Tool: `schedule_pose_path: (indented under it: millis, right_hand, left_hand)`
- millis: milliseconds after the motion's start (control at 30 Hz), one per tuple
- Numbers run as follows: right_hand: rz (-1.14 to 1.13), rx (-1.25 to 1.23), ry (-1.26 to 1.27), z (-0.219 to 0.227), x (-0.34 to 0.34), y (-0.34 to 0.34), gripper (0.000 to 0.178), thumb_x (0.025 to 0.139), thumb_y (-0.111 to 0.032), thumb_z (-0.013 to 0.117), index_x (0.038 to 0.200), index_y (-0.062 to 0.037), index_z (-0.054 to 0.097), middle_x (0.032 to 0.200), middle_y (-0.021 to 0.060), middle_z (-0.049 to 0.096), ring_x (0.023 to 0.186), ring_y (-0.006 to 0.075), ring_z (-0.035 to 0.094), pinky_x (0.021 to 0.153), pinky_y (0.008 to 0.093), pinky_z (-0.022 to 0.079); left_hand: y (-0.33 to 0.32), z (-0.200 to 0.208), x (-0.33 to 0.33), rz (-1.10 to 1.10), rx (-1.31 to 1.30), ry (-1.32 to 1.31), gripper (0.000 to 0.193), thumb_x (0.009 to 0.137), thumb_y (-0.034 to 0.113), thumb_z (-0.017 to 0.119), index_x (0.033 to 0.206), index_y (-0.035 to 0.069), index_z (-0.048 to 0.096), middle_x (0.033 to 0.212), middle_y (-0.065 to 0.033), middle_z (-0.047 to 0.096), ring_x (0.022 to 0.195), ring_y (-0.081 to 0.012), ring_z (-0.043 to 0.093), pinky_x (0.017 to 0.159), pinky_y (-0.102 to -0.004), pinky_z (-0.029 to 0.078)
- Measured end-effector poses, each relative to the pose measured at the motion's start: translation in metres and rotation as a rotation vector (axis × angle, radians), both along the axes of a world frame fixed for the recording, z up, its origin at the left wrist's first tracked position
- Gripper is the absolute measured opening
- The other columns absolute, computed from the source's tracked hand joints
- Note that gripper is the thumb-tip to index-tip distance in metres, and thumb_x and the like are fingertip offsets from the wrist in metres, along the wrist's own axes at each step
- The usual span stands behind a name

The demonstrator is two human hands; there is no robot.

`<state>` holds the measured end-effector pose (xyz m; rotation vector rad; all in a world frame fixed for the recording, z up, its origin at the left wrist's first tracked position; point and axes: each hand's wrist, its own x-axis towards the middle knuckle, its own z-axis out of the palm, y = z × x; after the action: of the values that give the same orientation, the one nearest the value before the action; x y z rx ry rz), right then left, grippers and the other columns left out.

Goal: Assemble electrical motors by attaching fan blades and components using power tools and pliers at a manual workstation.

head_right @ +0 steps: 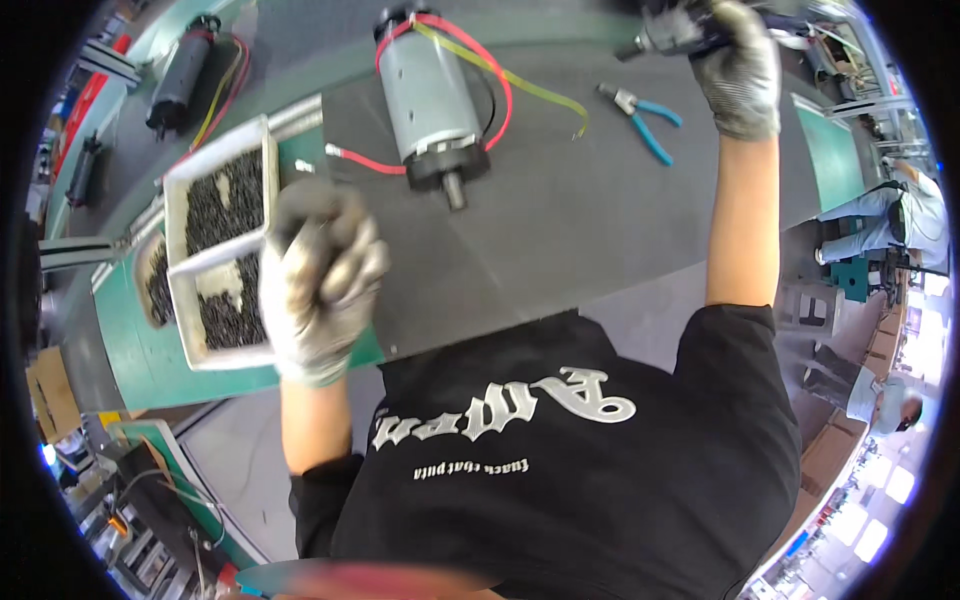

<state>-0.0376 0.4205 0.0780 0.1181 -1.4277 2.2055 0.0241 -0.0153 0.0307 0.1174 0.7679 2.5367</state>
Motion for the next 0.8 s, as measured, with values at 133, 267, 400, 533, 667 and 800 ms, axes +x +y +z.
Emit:
schedule_pose_path:
  millis: [133,267,400,533,667,800]
  right_hand:
    - [0.292,-0.302,0.293,0.046,0.059,-0.188,0.03,0.092,-0.014,0.054,0.119,-0.0018,0.056,0.113,0.013,0.061,0.104,0.0276,0.059,0.091,0.0413,0.051]
    - [0.27,-0.289,0.289,0.041,0.068,-0.195,0.032,0.091,-0.014,0.054,0.121,-0.0026,0.054,0.113,0.012,0.06,0.102,0.0261,0.058,0.089,0.0396,0.051]
    - [0.309,-0.279,0.296,0.035,0.071,-0.204,0.034,0.091,-0.014,0.055,0.124,-0.0037,0.052,0.111,0.0106,0.058,0.099,0.0242,0.056,0.086,0.0374,0.05]
    - [0.348,-0.269,0.282,0.026,0.074,-0.213,0.037,0.091,-0.013,0.055,0.126,-0.0048,0.049,0.11,0.0093,0.056,0.096,0.0223,0.054,0.083,0.0352,0.049]
    - [0.365,-0.259,0.248,0.013,0.077,-0.218,0.041,0.09,-0.013,0.056,0.129,-0.0059,0.046,0.109,0.008,0.054,0.094,0.0204,0.052,0.08,0.033,0.048]
    - [0.226,-0.105,0.048,-0.007,0.081,-0.219,0.051,0.087,-0.012,0.058,0.134,-0.009,0.039,0.107,0.0053,0.049,0.088,0.0174,0.044,0.075,0.0313,0.043]
  left_hand:
    - [0.046,-0.023,-0.001,-0.05,0.196,0.028,0.031,0.096,0.026,0.063,0.113,0.001,0.058,0.092,-0.0052,0.058,0.056,-0.0049,0.039,0.053,-0.0197,0.035]
    - [0.062,-0.028,0.005,-0.034,0.281,-0.047,0.032,0.094,0.028,0.066,0.113,0.003,0.059,0.093,-0.0032,0.058,0.055,-0.0045,0.037,0.053,-0.0196,0.034]
    - [0.066,-0.021,0.012,0.0,0.249,-0.046,0.027,0.099,0.022,0.059,0.115,0.002,0.059,0.085,0.0007,0.05,0.054,-0.0023,0.032,0.05,-0.0181,0.03]
    - [0.066,-0.025,0.023,0.114,0.028,-0.043,0.023,0.098,0.022,0.06,0.109,0.002,0.059,0.084,-0.004,0.058,0.052,-0.0044,0.038,0.05,-0.0206,0.034]
    - [0.065,-0.031,0.036,0.017,0.008,-0.222,0.023,0.099,0.023,0.057,0.103,0.001,0.055,0.075,-0.0036,0.054,0.049,-0.0054,0.037,0.049,-0.0219,0.035]
    - [0.062,-0.056,0.04,-0.323,0.206,-0.395,0.032,0.1,0.037,0.052,0.101,0.005,0.054,0.073,0.0,0.048,0.048,-0.0058,0.032,0.047,-0.0217,0.03]
